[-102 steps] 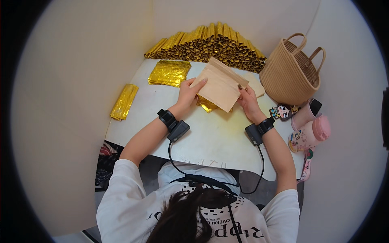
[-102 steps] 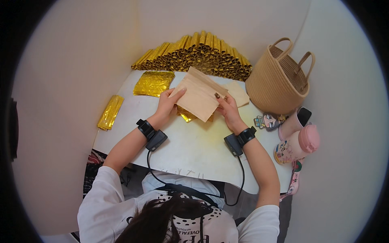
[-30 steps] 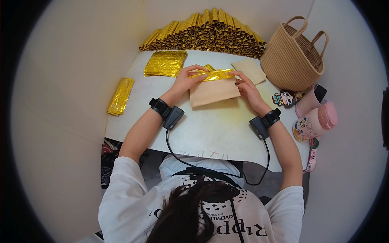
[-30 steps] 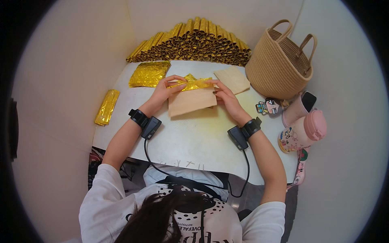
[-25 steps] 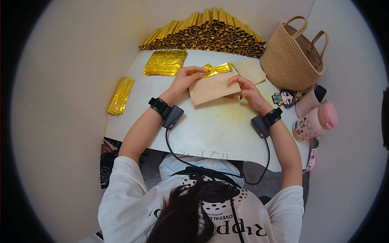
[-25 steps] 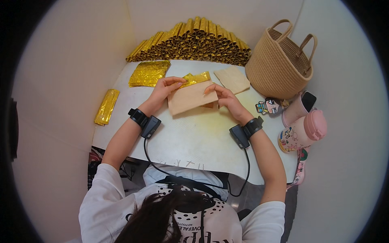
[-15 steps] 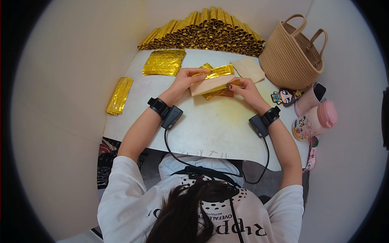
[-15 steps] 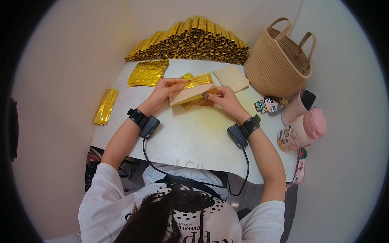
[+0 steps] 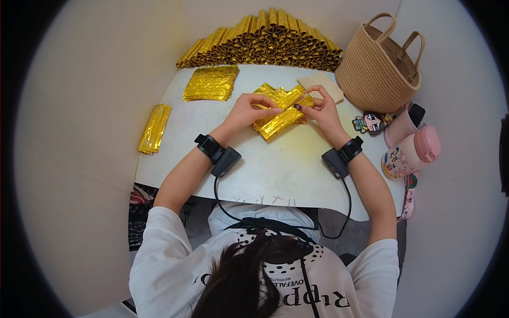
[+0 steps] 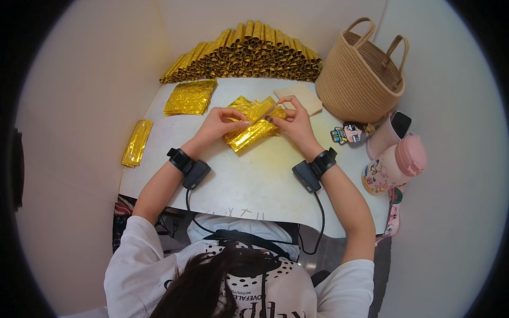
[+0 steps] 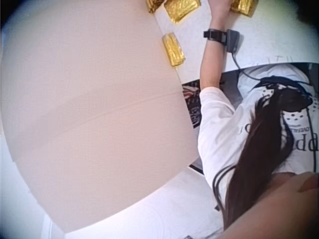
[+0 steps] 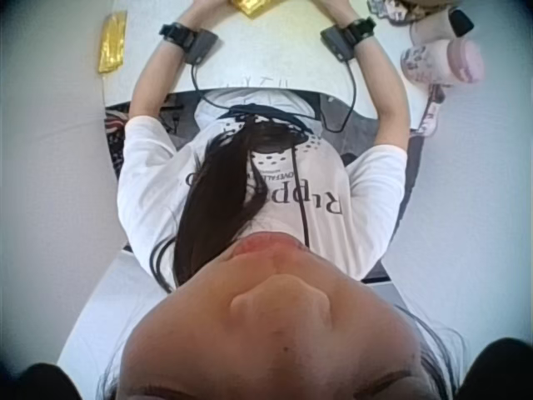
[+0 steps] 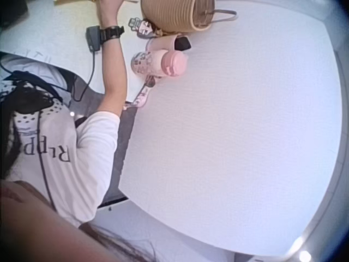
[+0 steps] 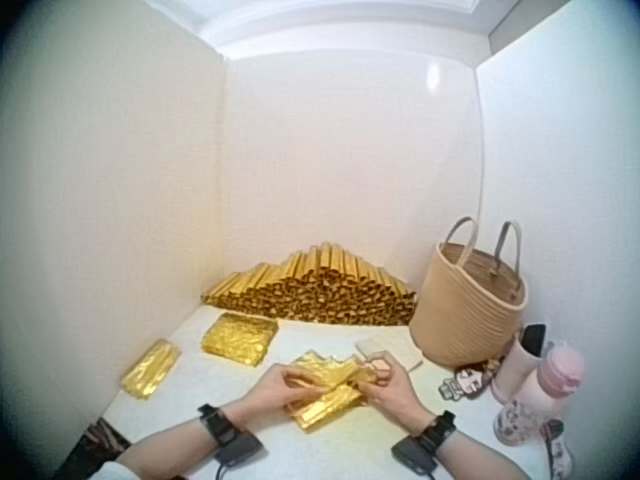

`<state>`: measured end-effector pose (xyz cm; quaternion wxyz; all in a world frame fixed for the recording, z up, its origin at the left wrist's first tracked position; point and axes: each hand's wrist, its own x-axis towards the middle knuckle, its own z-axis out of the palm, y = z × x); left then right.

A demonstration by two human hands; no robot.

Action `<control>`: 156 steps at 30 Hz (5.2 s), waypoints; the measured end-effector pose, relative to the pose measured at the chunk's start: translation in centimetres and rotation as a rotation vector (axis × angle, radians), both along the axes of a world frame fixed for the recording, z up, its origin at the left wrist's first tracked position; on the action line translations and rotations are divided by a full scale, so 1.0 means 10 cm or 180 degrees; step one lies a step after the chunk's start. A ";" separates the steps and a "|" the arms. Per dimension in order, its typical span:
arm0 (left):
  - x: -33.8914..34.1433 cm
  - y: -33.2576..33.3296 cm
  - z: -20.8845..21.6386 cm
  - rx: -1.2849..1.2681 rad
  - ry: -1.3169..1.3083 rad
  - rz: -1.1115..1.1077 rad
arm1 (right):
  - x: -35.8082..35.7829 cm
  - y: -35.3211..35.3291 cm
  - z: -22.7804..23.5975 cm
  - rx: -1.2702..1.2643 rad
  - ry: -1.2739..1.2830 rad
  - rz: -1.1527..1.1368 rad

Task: Rolling and folding gold-colored paper sheets into decorative tubes or spirit money offerings.

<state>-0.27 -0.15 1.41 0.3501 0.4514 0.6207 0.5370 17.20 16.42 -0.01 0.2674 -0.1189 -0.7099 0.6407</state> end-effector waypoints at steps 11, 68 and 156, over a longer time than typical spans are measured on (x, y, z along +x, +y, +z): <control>0.03 0.02 -0.10 -0.0072 -0.0153 -0.0356 | -0.03 -0.22 0.01 0.0063 0.0004 0.0536; -0.02 -0.02 -0.03 -0.0043 -0.0382 -0.0390 | -0.03 -0.28 0.04 -0.0688 -0.0234 0.0580; -0.27 -0.02 -0.02 0.0669 -0.1197 0.0262 | 0.15 -0.33 0.04 0.0252 0.0475 -0.0610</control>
